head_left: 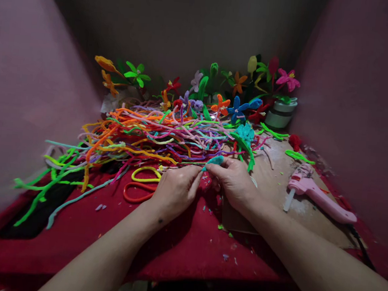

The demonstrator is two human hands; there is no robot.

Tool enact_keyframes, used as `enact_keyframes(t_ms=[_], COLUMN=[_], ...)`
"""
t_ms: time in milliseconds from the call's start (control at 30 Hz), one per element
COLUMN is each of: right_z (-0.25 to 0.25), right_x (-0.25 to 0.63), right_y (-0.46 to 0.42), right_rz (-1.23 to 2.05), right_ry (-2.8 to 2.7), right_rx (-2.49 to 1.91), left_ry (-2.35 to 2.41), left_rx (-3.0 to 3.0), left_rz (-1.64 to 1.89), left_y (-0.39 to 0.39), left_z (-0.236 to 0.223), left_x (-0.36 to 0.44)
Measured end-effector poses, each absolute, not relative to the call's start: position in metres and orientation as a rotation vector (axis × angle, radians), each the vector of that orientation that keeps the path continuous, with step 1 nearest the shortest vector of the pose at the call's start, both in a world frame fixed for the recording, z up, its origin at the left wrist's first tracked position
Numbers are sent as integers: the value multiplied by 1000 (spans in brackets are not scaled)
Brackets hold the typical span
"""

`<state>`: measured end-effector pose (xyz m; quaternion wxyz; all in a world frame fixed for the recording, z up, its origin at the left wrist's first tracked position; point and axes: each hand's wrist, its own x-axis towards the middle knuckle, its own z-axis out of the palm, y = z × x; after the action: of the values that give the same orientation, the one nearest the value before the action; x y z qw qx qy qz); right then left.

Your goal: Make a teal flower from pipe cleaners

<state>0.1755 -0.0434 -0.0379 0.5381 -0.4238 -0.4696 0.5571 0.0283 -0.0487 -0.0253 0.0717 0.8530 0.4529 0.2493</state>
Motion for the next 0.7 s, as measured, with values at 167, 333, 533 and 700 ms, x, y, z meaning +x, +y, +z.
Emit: enact_keyframes(t_ms=[167, 333, 533, 700], right_z=[-31, -32, -33, -26], right_x=[175, 173, 173, 173], right_y=[-47, -50, -46, -50], right_rz=[1338, 1185, 1127, 1406], right_ry=[-1188, -1266, -1268, -1230], right_rx=[-967, -1037, -1022, -1045], left_ry=[1218, 1310, 1521, 1349], left_rx=[2006, 2000, 2438, 2107], left_rz=[729, 679, 716, 1078], left_y=[-51, -55, -56, -49], left_z=[-17, -22, -26, -16], left_x=[32, 38, 36, 32])
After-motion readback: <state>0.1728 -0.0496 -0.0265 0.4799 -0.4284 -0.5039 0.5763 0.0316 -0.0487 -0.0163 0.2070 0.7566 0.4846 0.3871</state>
